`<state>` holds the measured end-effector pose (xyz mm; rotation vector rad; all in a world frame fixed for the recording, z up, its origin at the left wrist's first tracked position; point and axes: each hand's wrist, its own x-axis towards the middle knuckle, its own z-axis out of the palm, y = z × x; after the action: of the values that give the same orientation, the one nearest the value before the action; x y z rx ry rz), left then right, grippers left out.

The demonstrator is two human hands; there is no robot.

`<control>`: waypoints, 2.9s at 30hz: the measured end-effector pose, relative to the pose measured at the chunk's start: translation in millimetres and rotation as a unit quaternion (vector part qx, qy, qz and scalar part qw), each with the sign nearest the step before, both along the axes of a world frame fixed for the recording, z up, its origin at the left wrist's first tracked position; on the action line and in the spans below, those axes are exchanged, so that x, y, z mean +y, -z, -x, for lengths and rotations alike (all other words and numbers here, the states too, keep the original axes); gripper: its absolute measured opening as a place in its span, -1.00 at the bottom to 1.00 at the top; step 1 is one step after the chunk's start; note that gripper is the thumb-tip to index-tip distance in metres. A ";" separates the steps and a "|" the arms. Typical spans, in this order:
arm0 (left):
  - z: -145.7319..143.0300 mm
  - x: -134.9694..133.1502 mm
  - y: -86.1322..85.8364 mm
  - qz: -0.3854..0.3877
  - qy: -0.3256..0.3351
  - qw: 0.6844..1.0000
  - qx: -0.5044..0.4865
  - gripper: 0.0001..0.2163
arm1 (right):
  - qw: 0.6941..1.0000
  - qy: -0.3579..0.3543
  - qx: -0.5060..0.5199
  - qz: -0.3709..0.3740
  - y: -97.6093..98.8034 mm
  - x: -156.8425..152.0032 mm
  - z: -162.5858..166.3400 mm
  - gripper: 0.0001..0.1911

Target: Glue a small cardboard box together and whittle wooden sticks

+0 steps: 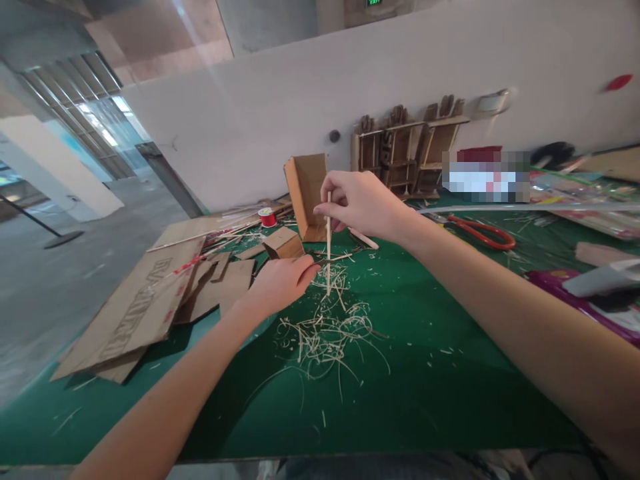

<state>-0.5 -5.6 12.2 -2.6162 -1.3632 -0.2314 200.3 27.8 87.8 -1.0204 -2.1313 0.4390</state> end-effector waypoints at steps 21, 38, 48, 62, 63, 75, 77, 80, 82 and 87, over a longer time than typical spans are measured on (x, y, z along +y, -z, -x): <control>2.9 -1.1 2.7 -0.052 0.037 0.997 0.043 -0.59 | 0.999 -0.032 0.011 0.039 -1.9 -0.1 -1.6 -0.88; -0.3 0.1 -5.9 0.068 0.060 0.993 0.077 -0.64 | 0.998 -0.045 0.024 0.034 1.8 2.0 0.1 -0.87; -7.3 -6.7 -0.4 0.016 0.057 0.992 0.112 -0.59 | 0.999 -0.031 0.015 0.024 1.2 -0.1 1.1 -0.84; -10.4 -13.6 -17.1 0.008 -0.038 0.996 0.078 -0.60 | 1.000 -0.003 0.009 0.014 -0.3 -1.4 5.1 -0.82; -9.5 -12.3 -16.9 0.013 -0.034 0.996 0.077 -0.61 | 1.000 -0.007 0.012 0.019 -0.2 -1.5 5.0 -0.82; 3.9 7.5 2.8 0.095 0.051 0.989 0.102 -0.59 | 0.999 -0.030 0.028 -0.020 3.1 4.7 -0.7 -0.86; 5.9 7.1 -1.8 0.083 0.046 0.992 0.083 -0.60 | 0.999 -0.025 0.030 -0.024 4.6 6.8 -1.0 -0.86; 8.3 7.3 -4.9 0.064 0.033 0.996 0.060 -0.61 | 0.999 -0.025 0.038 -0.013 5.9 8.7 -1.5 -0.87; 8.4 8.3 -2.2 0.082 0.039 0.993 0.073 -0.61 | 0.998 -0.028 0.048 -0.006 6.1 9.1 -1.6 -0.88; 3.9 9.4 7.0 0.097 0.042 0.989 0.106 -0.59 | 0.996 -0.041 0.076 0.018 5.9 9.1 -1.3 -0.85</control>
<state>-4.3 3.8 5.2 -2.7621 -1.2625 0.1750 201.5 36.9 81.8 -0.8921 -2.0415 0.5775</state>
